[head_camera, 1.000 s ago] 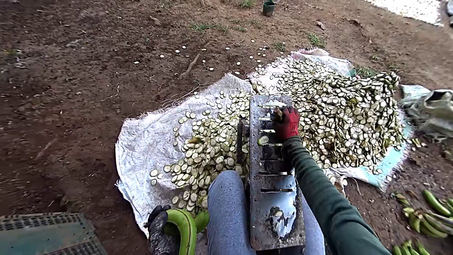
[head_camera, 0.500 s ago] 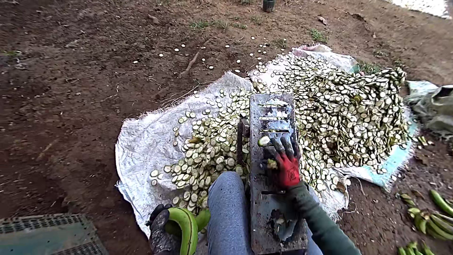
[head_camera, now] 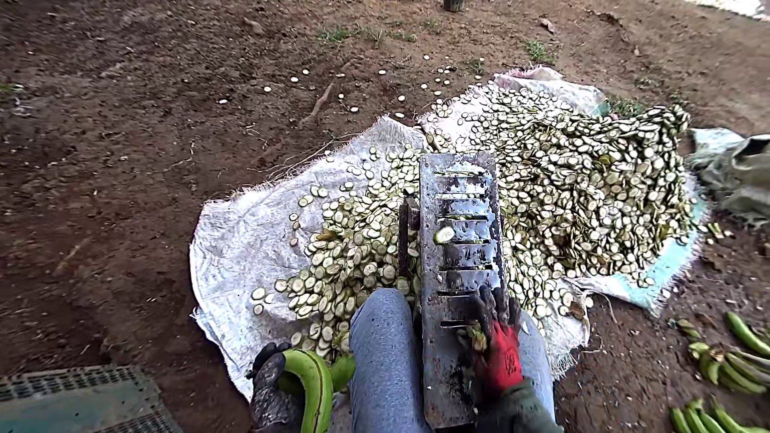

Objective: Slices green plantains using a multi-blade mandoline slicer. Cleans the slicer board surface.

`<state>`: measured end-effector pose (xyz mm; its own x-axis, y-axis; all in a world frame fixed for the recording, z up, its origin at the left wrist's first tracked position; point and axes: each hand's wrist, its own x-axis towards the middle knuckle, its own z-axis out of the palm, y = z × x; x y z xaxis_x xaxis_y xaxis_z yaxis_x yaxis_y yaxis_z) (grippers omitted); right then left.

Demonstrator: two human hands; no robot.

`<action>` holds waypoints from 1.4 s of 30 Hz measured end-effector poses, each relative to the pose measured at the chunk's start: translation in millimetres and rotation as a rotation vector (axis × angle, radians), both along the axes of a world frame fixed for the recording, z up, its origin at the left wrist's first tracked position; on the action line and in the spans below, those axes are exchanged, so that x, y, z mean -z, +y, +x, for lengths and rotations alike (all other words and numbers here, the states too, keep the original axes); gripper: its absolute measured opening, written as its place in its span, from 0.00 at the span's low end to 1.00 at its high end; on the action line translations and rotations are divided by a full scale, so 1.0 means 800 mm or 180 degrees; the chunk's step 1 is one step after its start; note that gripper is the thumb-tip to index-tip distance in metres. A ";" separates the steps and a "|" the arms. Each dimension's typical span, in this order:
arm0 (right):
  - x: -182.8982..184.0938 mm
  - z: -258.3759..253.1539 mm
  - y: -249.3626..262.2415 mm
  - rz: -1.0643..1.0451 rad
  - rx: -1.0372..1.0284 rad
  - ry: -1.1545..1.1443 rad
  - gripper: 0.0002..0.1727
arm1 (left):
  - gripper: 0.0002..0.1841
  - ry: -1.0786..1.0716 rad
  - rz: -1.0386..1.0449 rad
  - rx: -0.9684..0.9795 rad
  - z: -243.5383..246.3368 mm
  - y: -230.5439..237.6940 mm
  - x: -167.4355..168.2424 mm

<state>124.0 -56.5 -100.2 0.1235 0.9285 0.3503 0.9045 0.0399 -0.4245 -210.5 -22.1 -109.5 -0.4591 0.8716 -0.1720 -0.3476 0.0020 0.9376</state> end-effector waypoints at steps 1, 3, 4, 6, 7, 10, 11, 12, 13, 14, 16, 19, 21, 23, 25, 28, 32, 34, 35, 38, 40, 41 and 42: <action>-0.020 0.007 0.045 -0.0270 0.0055 -0.0003 0.42 | 0.14 -0.0019 -0.0025 -0.0002 0.002 0.003 -0.001; -0.062 0.028 0.157 -0.0927 0.0258 -0.0109 0.42 | 0.14 -0.0054 -0.0006 -0.0033 0.008 0.003 -0.007; -0.075 0.037 0.212 -0.1106 0.0351 -0.0208 0.43 | 0.14 -0.0052 0.0049 -0.0012 0.009 0.001 -0.011; -0.093 0.050 0.296 -0.1103 0.0565 -0.0322 0.42 | 0.14 -0.0091 0.0179 -0.0008 0.011 -0.005 -0.018; -0.099 0.051 0.315 -0.1094 0.0629 -0.0287 0.38 | 0.14 -0.0107 0.0212 0.0003 0.010 -0.009 -0.021; -0.090 0.038 0.265 -0.1077 0.0561 -0.0102 0.29 | 0.14 -0.0094 0.0303 0.0065 0.001 -0.016 -0.021; -0.072 0.033 0.218 -0.0924 0.0465 -0.0080 0.28 | 0.14 -0.0078 0.0330 0.0082 -0.002 -0.016 -0.016; -0.051 0.027 0.162 -0.0806 0.0382 -0.0061 0.28 | 0.14 -0.0036 0.0299 0.0083 -0.005 -0.016 -0.011; -0.029 0.019 0.102 -0.0624 0.0311 -0.0038 0.30 | 0.14 0.0013 0.0268 0.0089 -0.008 -0.016 -0.008; -0.010 0.010 0.048 -0.0430 0.0284 -0.0016 0.34 | 0.14 0.0024 0.0230 0.0083 -0.010 -0.015 -0.005; 0.008 0.001 -0.002 -0.0295 0.0377 -0.0074 0.39 | 0.14 -0.0038 0.0176 0.0028 -0.009 -0.009 0.000; -0.023 0.002 0.068 -0.0797 0.0531 -0.0287 0.47 | 0.14 0.0027 0.0002 0.0057 -0.005 -0.003 -0.001; -0.060 0.010 0.152 -0.1408 0.0589 -0.0420 0.52 | 0.15 -0.0003 -0.0005 0.0078 -0.004 -0.005 0.000; -0.069 0.019 0.226 -0.1161 0.0595 -0.0507 0.57 | 0.15 -0.0055 0.0099 0.0016 -0.006 -0.010 -0.002; -0.075 0.029 0.285 -0.0875 0.0589 -0.0527 0.60 | 0.15 -0.0086 0.0184 -0.0063 -0.007 -0.016 -0.006; -0.090 0.037 0.343 -0.0836 0.0698 -0.0406 0.56 | 0.15 -0.0053 0.0197 -0.0091 -0.010 -0.025 -0.009; -0.109 0.043 0.382 -0.0698 0.1210 0.0655 0.37 | 0.15 -0.0077 0.0301 -0.0041 -0.010 -0.033 -0.031; -0.117 0.053 0.372 0.0118 0.1480 0.1972 0.31 | 0.15 -0.0031 0.0324 0.0080 0.006 -0.032 -0.051; -0.118 0.063 0.355 0.0618 0.1441 0.2537 0.28 | 0.14 -0.0105 0.0383 0.0177 0.018 -0.029 -0.061; -0.075 0.116 0.218 0.1330 0.0972 0.2862 0.27 | 0.16 -0.0455 0.0473 0.0668 0.068 -0.008 -0.083; -0.011 0.159 0.059 0.1002 0.1473 0.2085 0.27 | 0.15 -0.0710 0.0572 0.1020 0.103 0.008 -0.085; 0.014 0.177 -0.033 0.0566 0.1865 0.1578 0.28 | 0.13 -0.0854 0.0662 0.1186 0.118 0.016 -0.083; 0.025 0.186 -0.125 0.0055 0.2351 0.1218 0.29 | 0.13 -0.0927 0.0731 0.1348 0.133 0.023 -0.084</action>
